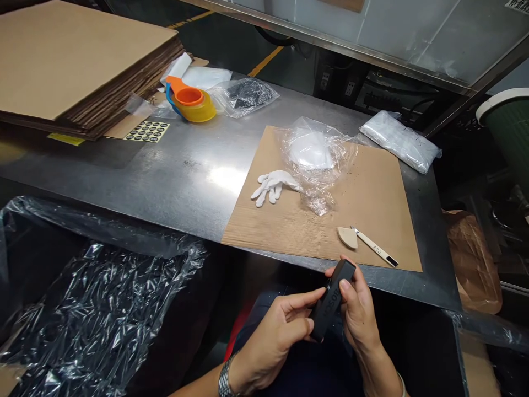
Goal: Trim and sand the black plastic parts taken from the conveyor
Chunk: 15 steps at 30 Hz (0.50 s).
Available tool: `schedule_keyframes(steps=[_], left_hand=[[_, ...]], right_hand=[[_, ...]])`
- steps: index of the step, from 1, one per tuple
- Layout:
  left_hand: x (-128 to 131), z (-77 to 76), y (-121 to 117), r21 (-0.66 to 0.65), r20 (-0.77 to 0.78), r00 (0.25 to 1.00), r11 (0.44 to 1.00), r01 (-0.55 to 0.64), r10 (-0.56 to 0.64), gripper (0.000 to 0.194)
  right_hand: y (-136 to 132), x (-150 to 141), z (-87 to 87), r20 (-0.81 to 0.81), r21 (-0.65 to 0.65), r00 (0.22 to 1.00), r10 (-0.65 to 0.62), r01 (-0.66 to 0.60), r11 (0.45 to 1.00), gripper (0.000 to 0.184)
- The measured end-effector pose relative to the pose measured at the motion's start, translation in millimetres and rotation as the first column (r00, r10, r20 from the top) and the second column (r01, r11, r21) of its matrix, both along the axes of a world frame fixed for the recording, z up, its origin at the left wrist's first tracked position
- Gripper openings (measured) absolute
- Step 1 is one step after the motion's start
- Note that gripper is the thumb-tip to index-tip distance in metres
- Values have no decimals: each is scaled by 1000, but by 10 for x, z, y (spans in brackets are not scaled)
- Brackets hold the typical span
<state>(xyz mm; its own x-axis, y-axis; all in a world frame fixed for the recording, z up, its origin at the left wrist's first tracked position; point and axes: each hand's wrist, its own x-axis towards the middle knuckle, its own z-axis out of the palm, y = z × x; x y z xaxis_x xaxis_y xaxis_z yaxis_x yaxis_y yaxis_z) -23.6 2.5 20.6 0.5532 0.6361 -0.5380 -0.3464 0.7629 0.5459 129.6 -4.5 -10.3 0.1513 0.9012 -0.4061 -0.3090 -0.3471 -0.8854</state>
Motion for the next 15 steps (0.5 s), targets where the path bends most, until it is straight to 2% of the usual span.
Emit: schedule_keyframes(steps=[15], left_hand=[[41, 12, -23, -20, -52, 999, 1000, -13, 12, 40]], right_hand=[[-21, 2, -53, 96, 76, 995, 9, -16, 997, 49]])
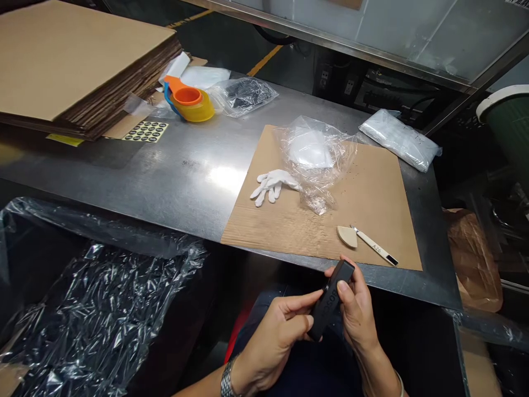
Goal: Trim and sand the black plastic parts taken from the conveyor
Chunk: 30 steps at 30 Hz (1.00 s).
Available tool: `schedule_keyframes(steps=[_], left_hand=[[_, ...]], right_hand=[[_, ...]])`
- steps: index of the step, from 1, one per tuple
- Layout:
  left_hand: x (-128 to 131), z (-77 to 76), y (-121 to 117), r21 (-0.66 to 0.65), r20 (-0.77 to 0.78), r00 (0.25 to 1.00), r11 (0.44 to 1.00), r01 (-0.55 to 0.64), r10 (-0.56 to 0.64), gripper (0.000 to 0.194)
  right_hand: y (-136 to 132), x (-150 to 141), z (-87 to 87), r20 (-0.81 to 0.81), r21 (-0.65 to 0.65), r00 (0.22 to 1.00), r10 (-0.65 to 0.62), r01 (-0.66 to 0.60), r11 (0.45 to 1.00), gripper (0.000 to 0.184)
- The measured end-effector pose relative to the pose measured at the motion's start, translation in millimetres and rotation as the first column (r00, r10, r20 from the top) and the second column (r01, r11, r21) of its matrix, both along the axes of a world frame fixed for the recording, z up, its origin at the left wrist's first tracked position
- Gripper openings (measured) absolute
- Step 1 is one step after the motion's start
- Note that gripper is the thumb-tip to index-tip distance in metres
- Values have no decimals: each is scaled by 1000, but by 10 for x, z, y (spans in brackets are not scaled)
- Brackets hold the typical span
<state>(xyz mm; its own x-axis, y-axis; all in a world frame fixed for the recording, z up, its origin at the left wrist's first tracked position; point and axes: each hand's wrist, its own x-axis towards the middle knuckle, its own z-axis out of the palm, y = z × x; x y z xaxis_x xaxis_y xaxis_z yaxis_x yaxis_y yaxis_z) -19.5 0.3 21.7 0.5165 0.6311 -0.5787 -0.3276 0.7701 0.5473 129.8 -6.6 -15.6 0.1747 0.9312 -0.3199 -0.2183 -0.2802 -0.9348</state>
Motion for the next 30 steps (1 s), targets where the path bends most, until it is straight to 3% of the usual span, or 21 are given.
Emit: schedule_keyframes(steps=[20, 26, 30], left_hand=[[30, -80, -61, -48, 0, 997, 995, -83, 84, 32], [40, -83, -63, -80, -11, 995, 992, -98, 98, 30], [28, -84, -73, -105, 15, 994, 989, -103, 105, 32]], right_hand=[[-28, -13, 11, 168, 62, 986, 24, -34, 997, 49], [-36, -16, -4, 167, 68, 985, 27, -39, 997, 48], [-31, -14, -37, 68, 38, 998, 9, -11, 999, 47]])
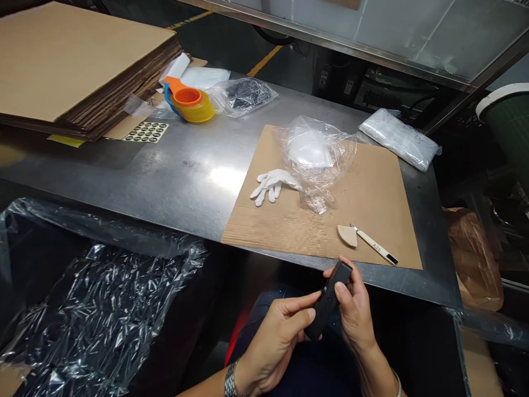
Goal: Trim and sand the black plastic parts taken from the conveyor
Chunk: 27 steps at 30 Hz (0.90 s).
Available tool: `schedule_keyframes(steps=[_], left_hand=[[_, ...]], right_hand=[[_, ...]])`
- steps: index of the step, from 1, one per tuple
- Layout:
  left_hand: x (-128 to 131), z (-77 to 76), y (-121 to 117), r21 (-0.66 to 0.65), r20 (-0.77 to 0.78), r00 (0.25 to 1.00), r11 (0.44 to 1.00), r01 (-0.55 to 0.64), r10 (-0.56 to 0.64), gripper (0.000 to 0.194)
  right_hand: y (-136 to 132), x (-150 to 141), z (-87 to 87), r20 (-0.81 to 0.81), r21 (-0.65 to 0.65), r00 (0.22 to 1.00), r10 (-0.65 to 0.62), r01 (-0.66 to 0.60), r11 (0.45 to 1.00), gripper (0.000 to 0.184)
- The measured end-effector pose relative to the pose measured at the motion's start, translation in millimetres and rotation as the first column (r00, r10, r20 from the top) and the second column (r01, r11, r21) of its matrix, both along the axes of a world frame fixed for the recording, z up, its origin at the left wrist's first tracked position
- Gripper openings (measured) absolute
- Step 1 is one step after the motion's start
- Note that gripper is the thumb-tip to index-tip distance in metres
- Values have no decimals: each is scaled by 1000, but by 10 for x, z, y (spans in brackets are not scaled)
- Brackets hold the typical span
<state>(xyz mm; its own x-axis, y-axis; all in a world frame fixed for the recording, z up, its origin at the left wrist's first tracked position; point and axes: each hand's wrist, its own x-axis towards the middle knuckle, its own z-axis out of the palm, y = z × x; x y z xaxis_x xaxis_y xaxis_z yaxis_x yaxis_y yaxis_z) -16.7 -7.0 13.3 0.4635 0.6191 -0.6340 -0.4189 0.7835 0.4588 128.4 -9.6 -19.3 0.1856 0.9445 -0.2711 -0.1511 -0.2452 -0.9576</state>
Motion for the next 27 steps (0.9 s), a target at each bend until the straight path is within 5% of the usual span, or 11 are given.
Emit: schedule_keyframes(steps=[6, 27], left_hand=[[-13, 28, 8, -12, 27, 1000, 1000, -2, 2, 32], [-34, 53, 30, 18, 38, 999, 1000, 14, -15, 36]], right_hand=[[0, -1, -23, -152, -75, 987, -41, 29, 997, 49], [60, -6, -16, -167, -137, 985, -48, 25, 990, 44]])
